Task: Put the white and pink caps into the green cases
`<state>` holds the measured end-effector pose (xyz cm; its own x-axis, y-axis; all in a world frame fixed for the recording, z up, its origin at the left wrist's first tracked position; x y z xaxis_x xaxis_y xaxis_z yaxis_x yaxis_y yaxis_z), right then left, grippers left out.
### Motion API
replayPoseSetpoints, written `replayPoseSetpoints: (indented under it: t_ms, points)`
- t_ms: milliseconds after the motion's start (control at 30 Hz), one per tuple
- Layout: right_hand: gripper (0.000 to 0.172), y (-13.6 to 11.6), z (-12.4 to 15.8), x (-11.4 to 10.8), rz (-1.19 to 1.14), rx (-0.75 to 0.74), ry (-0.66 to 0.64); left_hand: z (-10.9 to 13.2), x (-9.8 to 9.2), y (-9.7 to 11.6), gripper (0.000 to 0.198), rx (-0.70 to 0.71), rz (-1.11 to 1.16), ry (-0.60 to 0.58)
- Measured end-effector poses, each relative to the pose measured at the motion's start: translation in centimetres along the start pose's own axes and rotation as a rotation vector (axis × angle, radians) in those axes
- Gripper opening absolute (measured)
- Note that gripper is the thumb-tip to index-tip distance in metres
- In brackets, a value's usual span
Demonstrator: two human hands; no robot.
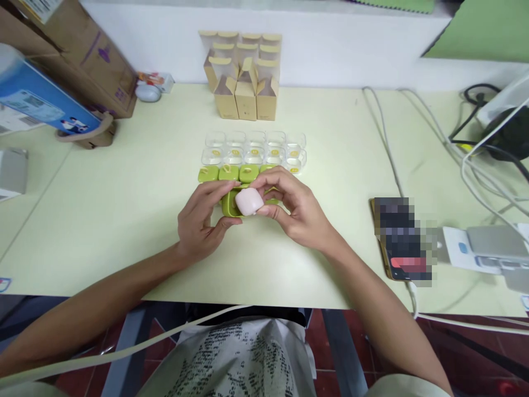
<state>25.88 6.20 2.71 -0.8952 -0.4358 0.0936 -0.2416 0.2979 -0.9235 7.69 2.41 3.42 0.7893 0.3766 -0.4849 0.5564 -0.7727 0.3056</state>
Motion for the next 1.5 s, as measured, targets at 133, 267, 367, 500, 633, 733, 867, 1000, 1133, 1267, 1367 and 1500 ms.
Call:
replayPoseSetpoints:
  t_ms: [133, 267, 367, 500, 633, 733, 867, 1000, 1133, 1267, 1367, 1500]
  points:
    - [0.029, -0.6, 0.1, 0.2, 0.036, -0.057, -0.018, 0.1, 0.0, 0.0, 0.057, -0.001, -0.027, 0.002]
    - [0.029, -0.4, 0.2, 0.4, 0.117, -0.044, -0.005, 0.0, -0.1, -0.1, 0.058, 0.012, 0.030, 0.023]
    - [0.034, -0.1, 0.3, 0.6, 0.141, -0.028, 0.029, -0.1, -0.3, -0.1, 0.059, 0.025, 0.075, 0.060]
    - [0.039, 1.2, 0.3, 1.1, -0.001, 0.097, 0.005, 0.0, -0.6, 0.2, 0.060, 0.058, 0.058, 0.102]
    - [0.044, 2.0, 0.3, 1.8, -0.195, 0.219, 0.005, 0.4, -0.5, -0.2, 0.060, -0.004, 0.036, 0.140]
    - [0.039, 1.9, 0.5, 1.9, -0.233, 0.232, 0.055, 0.7, -0.2, -1.1, 0.066, -0.108, 0.064, 0.132]
    - [0.032, 1.1, 0.5, 1.9, -0.095, 0.152, 0.060, 0.3, 0.5, -0.9, 0.070, -0.064, 0.000, 0.017]
    - [0.034, 0.1, 0.5, 1.7, 0.062, 0.026, 0.056, -0.3, 0.3, -0.5, 0.047, -0.022, -0.019, -0.020]
    - [0.036, -1.2, 0.7, 2.0, 0.325, -0.137, 0.088, -0.4, 0.2, -0.6, 0.047, -0.071, 0.059, -0.039]
    - [0.036, -2.2, 1.2, 2.4, 0.514, -0.257, 0.147, -0.4, 0.2, -0.3, 0.043, -0.057, 0.094, -0.045]
    - [0.036, -2.5, 1.6, 2.5, 0.596, -0.274, 0.201, -0.6, 0.2, 0.0, 0.041, -0.011, 0.060, -0.051]
    - [0.037, -2.6, 1.5, 2.3, 0.626, -0.231, 0.237, -0.7, 0.4, -0.2, 0.037, 0.014, 0.053, -0.070]
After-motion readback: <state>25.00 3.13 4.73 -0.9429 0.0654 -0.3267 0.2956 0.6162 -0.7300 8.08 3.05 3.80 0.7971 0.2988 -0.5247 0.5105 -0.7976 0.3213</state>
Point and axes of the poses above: each hand's wrist, its own z-axis away from the middle knuckle, its own x-axis out of the palm, y = z × x, the point moved 9 cm from there along -z, towards the middle knuckle, and after that the axes turned 12 degrees about -z, right-handed, at the moved point
